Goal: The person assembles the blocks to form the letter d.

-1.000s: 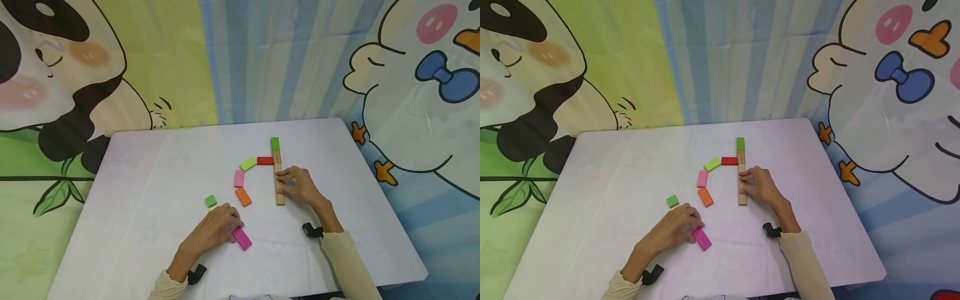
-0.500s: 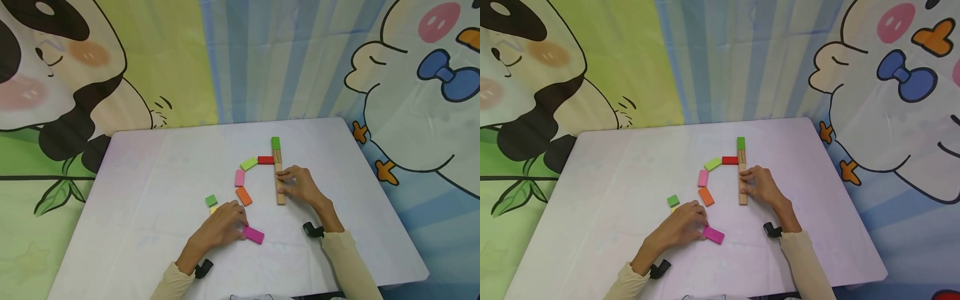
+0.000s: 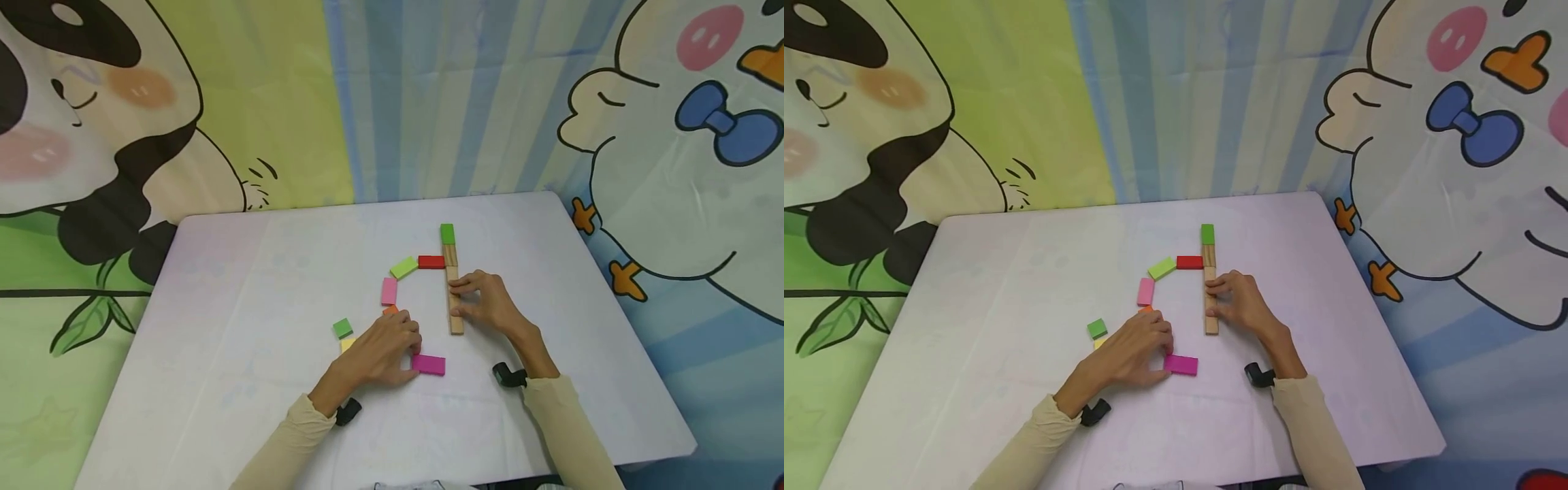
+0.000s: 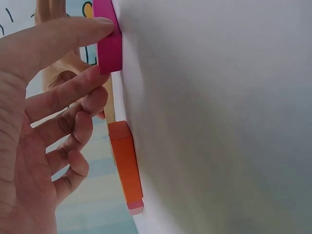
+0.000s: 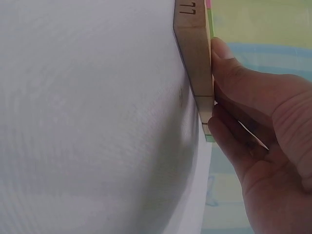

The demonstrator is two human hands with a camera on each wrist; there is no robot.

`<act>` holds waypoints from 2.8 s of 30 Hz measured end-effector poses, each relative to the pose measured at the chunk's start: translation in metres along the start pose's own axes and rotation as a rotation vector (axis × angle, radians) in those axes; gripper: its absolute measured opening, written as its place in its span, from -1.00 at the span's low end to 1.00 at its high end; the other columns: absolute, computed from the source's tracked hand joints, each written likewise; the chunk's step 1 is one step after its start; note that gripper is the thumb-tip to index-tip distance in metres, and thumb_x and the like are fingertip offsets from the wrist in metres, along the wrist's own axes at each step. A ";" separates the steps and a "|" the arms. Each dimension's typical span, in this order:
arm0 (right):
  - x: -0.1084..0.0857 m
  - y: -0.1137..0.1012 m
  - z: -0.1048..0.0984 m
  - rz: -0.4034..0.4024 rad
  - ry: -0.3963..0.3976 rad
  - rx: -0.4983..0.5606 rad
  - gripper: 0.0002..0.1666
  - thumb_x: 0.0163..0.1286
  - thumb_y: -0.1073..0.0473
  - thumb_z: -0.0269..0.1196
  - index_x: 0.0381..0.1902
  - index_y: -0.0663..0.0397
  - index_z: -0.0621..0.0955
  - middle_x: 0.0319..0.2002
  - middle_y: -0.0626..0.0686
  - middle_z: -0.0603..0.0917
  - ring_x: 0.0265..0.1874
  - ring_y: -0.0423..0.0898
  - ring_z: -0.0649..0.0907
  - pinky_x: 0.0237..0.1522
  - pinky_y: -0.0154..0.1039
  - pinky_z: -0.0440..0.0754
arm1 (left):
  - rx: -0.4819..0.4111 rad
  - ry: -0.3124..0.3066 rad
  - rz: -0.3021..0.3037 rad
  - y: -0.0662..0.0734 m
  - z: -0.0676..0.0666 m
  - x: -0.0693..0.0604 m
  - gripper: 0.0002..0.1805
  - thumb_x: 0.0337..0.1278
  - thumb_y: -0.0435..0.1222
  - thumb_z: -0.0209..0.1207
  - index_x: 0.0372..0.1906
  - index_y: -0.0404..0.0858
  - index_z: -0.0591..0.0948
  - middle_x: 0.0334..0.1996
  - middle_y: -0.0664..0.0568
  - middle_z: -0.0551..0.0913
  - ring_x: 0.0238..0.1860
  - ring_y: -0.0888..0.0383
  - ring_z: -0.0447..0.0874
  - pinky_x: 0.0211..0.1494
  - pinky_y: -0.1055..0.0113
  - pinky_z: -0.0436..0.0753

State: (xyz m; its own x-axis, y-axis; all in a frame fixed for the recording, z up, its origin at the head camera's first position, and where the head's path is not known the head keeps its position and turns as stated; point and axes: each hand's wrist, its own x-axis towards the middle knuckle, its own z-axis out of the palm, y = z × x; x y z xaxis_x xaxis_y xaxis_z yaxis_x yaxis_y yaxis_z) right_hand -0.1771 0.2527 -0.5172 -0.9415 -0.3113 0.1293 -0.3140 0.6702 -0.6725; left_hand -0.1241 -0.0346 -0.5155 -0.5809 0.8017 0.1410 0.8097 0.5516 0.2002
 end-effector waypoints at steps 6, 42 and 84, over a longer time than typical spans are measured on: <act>0.001 0.001 -0.001 0.007 -0.001 -0.011 -0.44 0.04 0.28 0.73 0.05 0.25 0.84 0.12 0.12 0.87 0.18 0.15 0.75 0.29 0.18 0.68 | -0.018 0.003 -0.017 -0.008 0.000 0.014 -0.74 0.06 0.08 0.52 -0.35 0.02 0.79 -0.32 0.25 0.69 -0.14 0.21 0.49 0.00 0.27 0.47; 0.001 -0.002 -0.002 0.026 -0.020 0.015 -0.44 0.07 0.27 0.72 0.06 0.25 0.83 0.14 0.13 0.86 0.18 0.16 0.74 0.34 0.19 0.66 | -0.044 -0.048 -0.080 -0.034 -0.007 0.032 -0.72 0.03 0.08 0.53 -0.34 0.04 0.72 -0.43 0.27 0.52 -0.18 0.22 0.38 0.05 0.22 0.36; 0.002 -0.002 0.003 0.047 -0.034 0.027 -0.45 0.08 0.29 0.71 0.07 0.24 0.83 0.15 0.13 0.86 0.21 0.18 0.73 0.38 0.20 0.64 | -0.148 -0.046 -0.168 -0.043 -0.020 0.008 -0.57 0.01 0.14 0.59 -0.13 0.03 0.75 -0.21 0.23 0.70 -0.02 0.21 0.46 0.15 0.17 0.40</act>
State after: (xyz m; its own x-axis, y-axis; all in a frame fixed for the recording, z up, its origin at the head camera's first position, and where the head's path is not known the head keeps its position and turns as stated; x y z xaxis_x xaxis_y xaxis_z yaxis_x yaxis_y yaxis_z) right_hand -0.1776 0.2483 -0.5177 -0.9503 -0.3029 0.0719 -0.2652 0.6667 -0.6966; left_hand -0.1650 -0.0561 -0.5039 -0.6994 0.7130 0.0500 0.6790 0.6409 0.3581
